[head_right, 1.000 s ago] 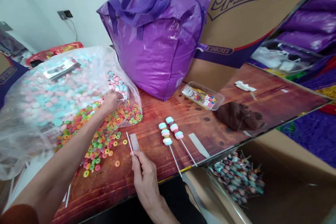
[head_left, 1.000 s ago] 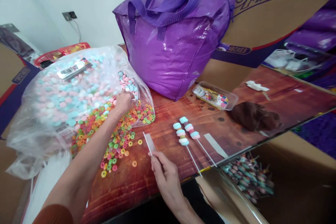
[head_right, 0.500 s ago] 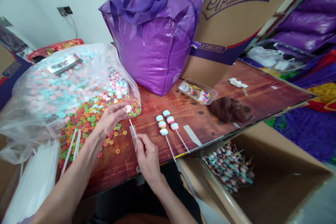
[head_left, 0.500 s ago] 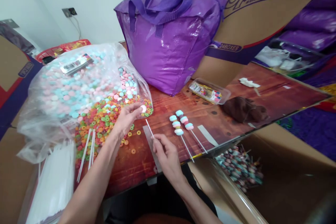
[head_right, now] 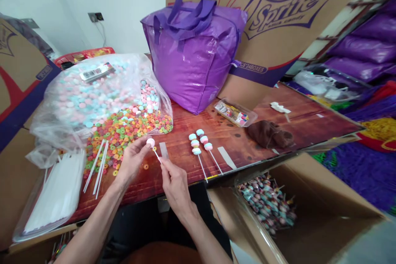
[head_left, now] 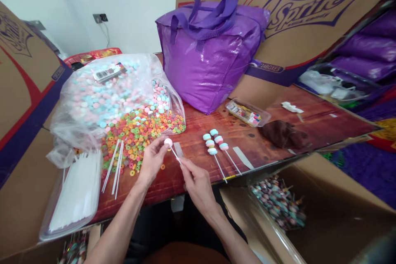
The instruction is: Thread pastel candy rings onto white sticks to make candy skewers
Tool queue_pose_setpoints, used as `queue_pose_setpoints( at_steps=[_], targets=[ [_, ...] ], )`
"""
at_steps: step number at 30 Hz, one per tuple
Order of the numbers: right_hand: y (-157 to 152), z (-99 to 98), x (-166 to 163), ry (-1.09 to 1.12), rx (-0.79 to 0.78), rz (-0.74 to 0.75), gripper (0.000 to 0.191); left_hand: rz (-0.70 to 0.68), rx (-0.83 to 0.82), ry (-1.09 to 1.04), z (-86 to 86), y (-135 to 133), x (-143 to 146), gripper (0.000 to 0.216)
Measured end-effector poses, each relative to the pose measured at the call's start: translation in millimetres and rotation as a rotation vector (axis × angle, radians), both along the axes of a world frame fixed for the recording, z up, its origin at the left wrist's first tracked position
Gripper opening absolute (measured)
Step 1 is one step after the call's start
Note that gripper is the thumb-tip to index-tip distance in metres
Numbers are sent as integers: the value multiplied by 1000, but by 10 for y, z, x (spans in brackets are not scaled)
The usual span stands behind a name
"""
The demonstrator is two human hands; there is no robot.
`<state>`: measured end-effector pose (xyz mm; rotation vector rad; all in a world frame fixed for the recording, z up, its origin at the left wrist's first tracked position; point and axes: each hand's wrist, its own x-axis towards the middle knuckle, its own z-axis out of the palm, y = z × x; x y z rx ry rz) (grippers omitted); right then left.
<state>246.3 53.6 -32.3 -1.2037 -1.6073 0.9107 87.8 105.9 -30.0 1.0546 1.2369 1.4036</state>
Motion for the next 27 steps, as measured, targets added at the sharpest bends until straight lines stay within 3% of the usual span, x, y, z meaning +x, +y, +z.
queue_pose_setpoints(
  at_steps=[10, 12, 15, 17, 20, 23, 27],
  targets=[
    [-132, 95, -205, -51, -45, 23, 35, 239, 151, 421, -200, -420, -36, 18],
    [-150, 63, -274, -59, -40, 14, 36, 256, 100, 389, -222, -466, -31, 17],
    [-133, 5, -322, -74, -46, 2, 36, 214, -33, 170, -251, -490, -3, 19],
    [-94, -24, -304, -67, -57, -4, 36, 164, -83, 49, -251, -486, 29, 21],
    [-19, -56, -204, -49, -63, -35, 34, 27, -93, 41, -216, -450, 78, 21],
    [34, -91, -60, -69, -82, -71, 33, -59, -39, 234, -164, -347, 95, 20],
    [43, -132, 70, -97, -90, -110, 34, -22, 100, 847, -134, -128, 64, 27]
  ],
)
